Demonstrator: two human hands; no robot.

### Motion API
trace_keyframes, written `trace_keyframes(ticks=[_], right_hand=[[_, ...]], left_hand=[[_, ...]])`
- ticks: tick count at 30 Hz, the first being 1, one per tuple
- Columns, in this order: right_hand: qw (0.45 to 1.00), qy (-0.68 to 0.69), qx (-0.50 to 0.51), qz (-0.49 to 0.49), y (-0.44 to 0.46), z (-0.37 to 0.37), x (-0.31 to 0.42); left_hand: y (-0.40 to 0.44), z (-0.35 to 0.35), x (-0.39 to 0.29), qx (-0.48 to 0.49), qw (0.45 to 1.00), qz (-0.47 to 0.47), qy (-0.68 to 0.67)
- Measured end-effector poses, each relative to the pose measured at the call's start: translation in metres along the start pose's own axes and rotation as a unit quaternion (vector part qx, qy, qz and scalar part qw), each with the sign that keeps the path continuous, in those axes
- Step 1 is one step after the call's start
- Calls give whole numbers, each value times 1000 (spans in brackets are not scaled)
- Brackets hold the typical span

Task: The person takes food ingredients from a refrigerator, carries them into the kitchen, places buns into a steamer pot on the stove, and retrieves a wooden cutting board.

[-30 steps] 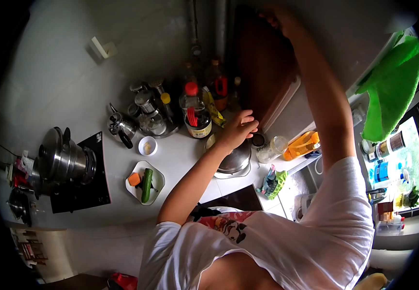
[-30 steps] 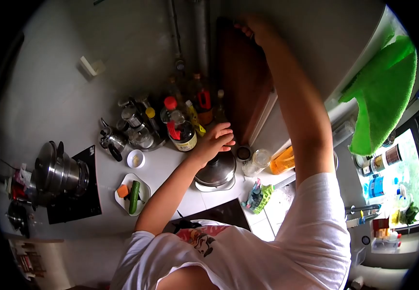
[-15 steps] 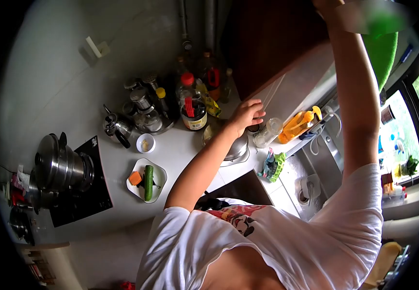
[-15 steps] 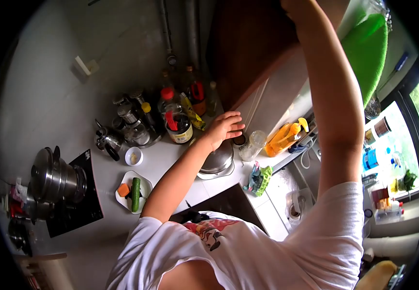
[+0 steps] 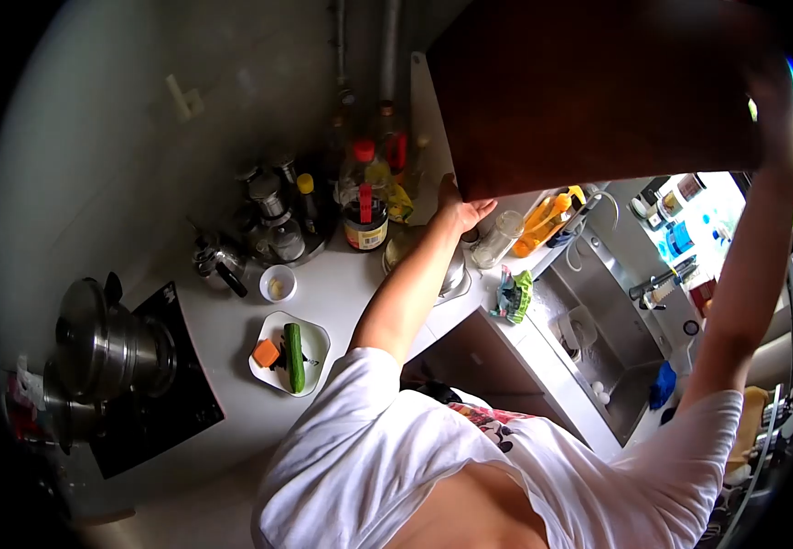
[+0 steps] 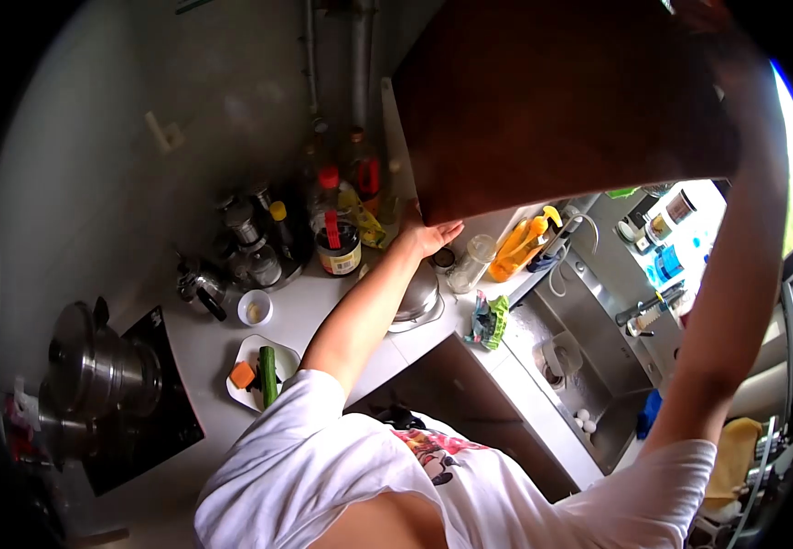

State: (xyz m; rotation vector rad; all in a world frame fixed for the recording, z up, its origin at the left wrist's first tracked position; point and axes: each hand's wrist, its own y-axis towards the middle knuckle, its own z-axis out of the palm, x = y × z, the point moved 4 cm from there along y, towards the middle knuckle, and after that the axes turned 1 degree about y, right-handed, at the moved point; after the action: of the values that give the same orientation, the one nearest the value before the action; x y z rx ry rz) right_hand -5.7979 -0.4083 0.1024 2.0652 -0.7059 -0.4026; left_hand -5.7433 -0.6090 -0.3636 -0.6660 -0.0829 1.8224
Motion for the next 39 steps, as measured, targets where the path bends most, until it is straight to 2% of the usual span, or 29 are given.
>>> trace_keyframes(ticks=[2, 4, 8, 11, 13, 14, 19, 23, 25, 26, 27, 28, 29, 31, 32, 34, 35, 37, 39], right_hand=[[995, 87, -12, -42, -7, -19, -6], [984, 162, -14, -72, -14, -37, -12], [967, 232, -7, -106, -30, -67, -21], [957, 265, 11, -122, -32, -76, -29], [953, 275, 18, -126, -33, -80, -37], [952, 277, 21, -129, -34, -81, -39], [946, 287, 44, -141, -41, -78, -43], [944, 292, 62, -138, -47, -74, -52], [927, 353, 72, -108, -45, -66, -65], [905, 409, 83, -89, -43, -62, -71], [879, 462, 93, -69, -41, -59, -76], [878, 464, 93, -68, -39, -56, -83], [907, 398, 89, -104, -37, -55, -89], [930, 329, 85, -139, -37, -55, -96], [968, 183, 67, -159, -38, -57, -97], [983, 32, 44, -175, -39, -58, -102], [977, 178, 29, -115, -40, -57, -110], [946, 319, 4, -55, -42, -57, -107], [950, 311, -1, -36, -45, -55, -86]], left_hand=[[5, 14, 0, 27, 999, -5, -24], [15, 37, -7, 235, 965, 112, -19], [0, 63, -31, 267, 958, 108, 18], [7, 75, -32, 243, 966, 87, -23], [5, 81, -32, 126, 986, 113, 1], [8, 83, -33, 128, 985, 114, 1], [49, 85, -21, 159, 986, -32, -34], [56, 84, -16, 170, 979, -50, -97], [49, 89, -19, 105, 984, -65, -126], [45, 93, -20, 105, 984, -64, -126], [40, 94, -21, 99, 985, -51, -129], [38, 94, -22, 92, 986, -38, -131], [38, 93, -22, 90, 987, -38, -130], [39, 91, -24, 56, 984, -36, -162], [38, 92, -26, 56, 985, -37, -162], [41, 96, -46, 58, 986, 40, -152], [57, 87, -52, 58, 986, 41, -152], [109, 46, -74, -29, 970, 156, -183], [121, 8, -84, -42, 969, 180, -163]])
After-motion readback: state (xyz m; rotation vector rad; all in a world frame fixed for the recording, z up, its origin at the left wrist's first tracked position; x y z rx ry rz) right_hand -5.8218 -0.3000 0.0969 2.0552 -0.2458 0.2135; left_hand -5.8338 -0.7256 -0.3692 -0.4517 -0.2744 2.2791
